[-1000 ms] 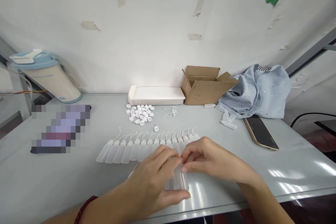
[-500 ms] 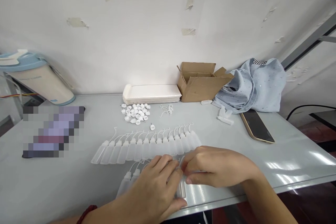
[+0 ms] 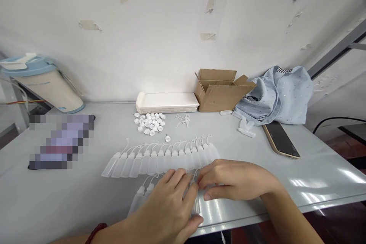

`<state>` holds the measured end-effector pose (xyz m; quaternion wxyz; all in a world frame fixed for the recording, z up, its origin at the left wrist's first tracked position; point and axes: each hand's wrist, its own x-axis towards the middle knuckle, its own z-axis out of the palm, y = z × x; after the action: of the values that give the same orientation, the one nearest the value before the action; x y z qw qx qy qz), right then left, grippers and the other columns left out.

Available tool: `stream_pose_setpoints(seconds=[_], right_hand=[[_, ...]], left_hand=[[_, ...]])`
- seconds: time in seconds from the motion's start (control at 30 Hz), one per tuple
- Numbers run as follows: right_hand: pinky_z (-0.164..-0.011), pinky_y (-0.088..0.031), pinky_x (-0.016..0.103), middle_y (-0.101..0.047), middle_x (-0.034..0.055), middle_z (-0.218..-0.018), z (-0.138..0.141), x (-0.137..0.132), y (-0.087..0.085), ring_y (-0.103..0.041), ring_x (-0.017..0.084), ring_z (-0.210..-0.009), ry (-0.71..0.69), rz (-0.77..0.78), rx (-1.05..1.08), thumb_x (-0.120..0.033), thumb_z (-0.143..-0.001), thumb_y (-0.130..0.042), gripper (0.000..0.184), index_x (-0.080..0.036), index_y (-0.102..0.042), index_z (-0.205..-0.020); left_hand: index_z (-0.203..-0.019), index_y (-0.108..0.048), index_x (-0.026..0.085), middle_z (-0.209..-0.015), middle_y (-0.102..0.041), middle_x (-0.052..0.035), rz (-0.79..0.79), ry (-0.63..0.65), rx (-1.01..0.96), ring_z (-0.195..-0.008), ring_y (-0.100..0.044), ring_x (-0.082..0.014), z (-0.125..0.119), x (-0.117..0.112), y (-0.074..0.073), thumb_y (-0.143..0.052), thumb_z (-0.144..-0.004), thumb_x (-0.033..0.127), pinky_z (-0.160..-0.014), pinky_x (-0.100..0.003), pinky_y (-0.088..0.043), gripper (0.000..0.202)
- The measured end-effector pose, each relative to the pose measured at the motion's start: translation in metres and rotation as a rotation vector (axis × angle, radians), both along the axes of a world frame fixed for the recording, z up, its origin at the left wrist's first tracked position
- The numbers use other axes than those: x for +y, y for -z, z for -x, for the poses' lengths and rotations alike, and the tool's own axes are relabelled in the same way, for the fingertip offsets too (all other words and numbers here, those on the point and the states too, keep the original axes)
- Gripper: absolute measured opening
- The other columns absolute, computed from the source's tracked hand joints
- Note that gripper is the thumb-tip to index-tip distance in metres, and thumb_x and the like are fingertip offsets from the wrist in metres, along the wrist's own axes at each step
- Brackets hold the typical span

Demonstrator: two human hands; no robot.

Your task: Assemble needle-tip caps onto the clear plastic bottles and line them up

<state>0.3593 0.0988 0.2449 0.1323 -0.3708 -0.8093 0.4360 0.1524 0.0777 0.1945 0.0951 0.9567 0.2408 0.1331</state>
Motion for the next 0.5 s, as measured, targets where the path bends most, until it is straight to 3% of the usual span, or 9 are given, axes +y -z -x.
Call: stream_pose_setpoints(seconds=[0.1, 0.23, 0.37, 0.5], right_hand=[[-0.075, -0.05, 0.025, -0.071, 0.0017, -0.084, -0.002, 0.003, 0.0, -0.066, 0.016, -0.077, -0.192, 0.003, -0.126, -0.022, -0.085, -0.06, 0.014, -0.022, -0.073, -0.087], [-0.073, -0.049, 0.025, -0.071, 0.0036, -0.088, -0.011, 0.01, -0.004, -0.065, 0.015, -0.078, -0.184, 0.044, -0.127, -0.024, -0.088, -0.056, 0.018, -0.019, -0.073, -0.093], [-0.069, -0.048, 0.025, -0.071, 0.0024, -0.084, -0.029, 0.018, -0.009, -0.064, 0.015, -0.075, 0.006, 0.104, -0.073, -0.029, -0.087, -0.056, 0.019, -0.019, -0.073, -0.087], [-0.059, -0.045, 0.024, -0.069, 0.0022, -0.072, -0.053, 0.03, -0.006, -0.061, 0.015, -0.067, 0.327, 0.08, -0.111, -0.033, -0.086, -0.055, 0.023, -0.017, -0.068, -0.077]], left_hand=[[-0.103, -0.059, 0.013, -0.097, -0.064, -0.0115, -0.009, -0.013, -0.011, -0.09, -0.054, -0.0296, 0.0, 0.0, 0.001, -0.064, -0.078, 0.033, -0.076, -0.045, -0.048, 0.033], [-0.097, -0.06, 0.012, -0.094, -0.064, -0.0123, -0.002, -0.043, -0.141, -0.088, -0.054, -0.0294, 0.003, 0.003, 0.002, -0.065, -0.078, 0.042, -0.074, -0.045, -0.048, 0.036], [-0.093, -0.059, 0.014, -0.089, -0.063, -0.0093, 0.013, -0.117, -0.263, -0.086, -0.054, -0.0256, 0.008, 0.016, -0.003, -0.056, -0.086, 0.036, -0.074, -0.041, -0.047, 0.023], [-0.091, -0.058, 0.015, -0.086, -0.063, -0.0073, 0.029, -0.269, -0.286, -0.086, -0.053, -0.0224, 0.018, 0.039, -0.011, -0.045, -0.092, 0.027, -0.072, -0.036, -0.047, 0.017]])
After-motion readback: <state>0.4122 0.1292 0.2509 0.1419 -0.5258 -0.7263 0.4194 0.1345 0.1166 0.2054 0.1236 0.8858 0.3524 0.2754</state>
